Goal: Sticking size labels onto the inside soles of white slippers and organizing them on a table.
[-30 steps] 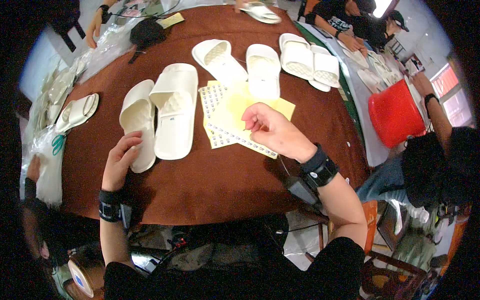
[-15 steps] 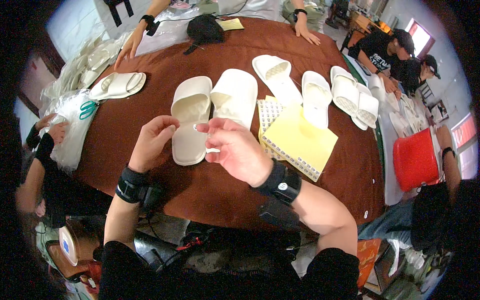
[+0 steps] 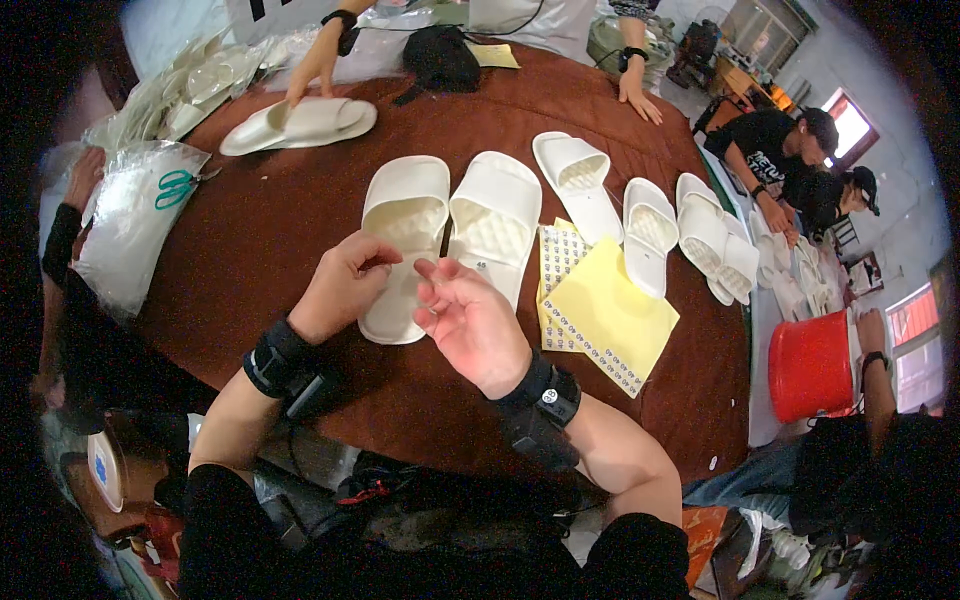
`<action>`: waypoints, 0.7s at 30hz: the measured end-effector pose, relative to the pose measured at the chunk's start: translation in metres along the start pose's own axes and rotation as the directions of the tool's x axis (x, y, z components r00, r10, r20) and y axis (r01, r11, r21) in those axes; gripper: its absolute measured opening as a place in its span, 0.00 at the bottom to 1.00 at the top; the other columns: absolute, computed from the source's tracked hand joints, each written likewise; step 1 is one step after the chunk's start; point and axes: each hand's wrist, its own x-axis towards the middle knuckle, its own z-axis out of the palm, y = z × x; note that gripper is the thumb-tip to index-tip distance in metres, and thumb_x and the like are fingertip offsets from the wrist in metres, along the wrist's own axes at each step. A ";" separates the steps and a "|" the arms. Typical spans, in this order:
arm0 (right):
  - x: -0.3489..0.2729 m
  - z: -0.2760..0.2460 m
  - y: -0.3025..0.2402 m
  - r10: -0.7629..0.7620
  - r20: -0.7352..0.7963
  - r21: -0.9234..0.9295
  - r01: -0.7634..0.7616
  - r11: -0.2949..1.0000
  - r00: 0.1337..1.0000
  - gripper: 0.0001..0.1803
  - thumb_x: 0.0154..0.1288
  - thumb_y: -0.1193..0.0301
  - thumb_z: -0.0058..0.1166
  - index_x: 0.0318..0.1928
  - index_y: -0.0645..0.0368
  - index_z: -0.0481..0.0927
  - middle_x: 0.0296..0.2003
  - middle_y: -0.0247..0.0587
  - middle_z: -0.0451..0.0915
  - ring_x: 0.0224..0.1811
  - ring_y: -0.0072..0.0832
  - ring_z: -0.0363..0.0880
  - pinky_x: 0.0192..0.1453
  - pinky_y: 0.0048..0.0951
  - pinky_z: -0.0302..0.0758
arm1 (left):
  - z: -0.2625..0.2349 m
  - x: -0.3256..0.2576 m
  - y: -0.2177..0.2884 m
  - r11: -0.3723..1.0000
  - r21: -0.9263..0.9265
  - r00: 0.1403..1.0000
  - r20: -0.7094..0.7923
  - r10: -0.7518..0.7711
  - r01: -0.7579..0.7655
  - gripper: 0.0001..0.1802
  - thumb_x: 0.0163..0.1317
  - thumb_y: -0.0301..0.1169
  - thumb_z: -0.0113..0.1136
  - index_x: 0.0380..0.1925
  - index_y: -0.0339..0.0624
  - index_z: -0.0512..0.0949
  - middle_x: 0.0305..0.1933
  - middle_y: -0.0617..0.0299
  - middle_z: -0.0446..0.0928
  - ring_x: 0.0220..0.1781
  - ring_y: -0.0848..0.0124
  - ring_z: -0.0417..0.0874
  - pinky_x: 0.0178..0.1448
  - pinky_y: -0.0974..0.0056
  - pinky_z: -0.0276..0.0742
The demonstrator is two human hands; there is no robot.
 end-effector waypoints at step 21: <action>-0.001 0.007 0.001 -0.026 -0.021 0.004 0.026 1.000 0.999 0.13 0.62 0.81 0.46 0.47 0.56 0.70 0.49 0.40 0.75 0.52 0.31 0.76 0.52 0.36 0.75 | 0.003 -0.002 -0.006 0.979 0.161 0.991 0.061 0.121 -0.129 0.14 0.52 0.21 0.56 0.39 0.41 0.82 0.42 0.54 0.76 0.46 0.55 0.75 0.50 0.58 0.73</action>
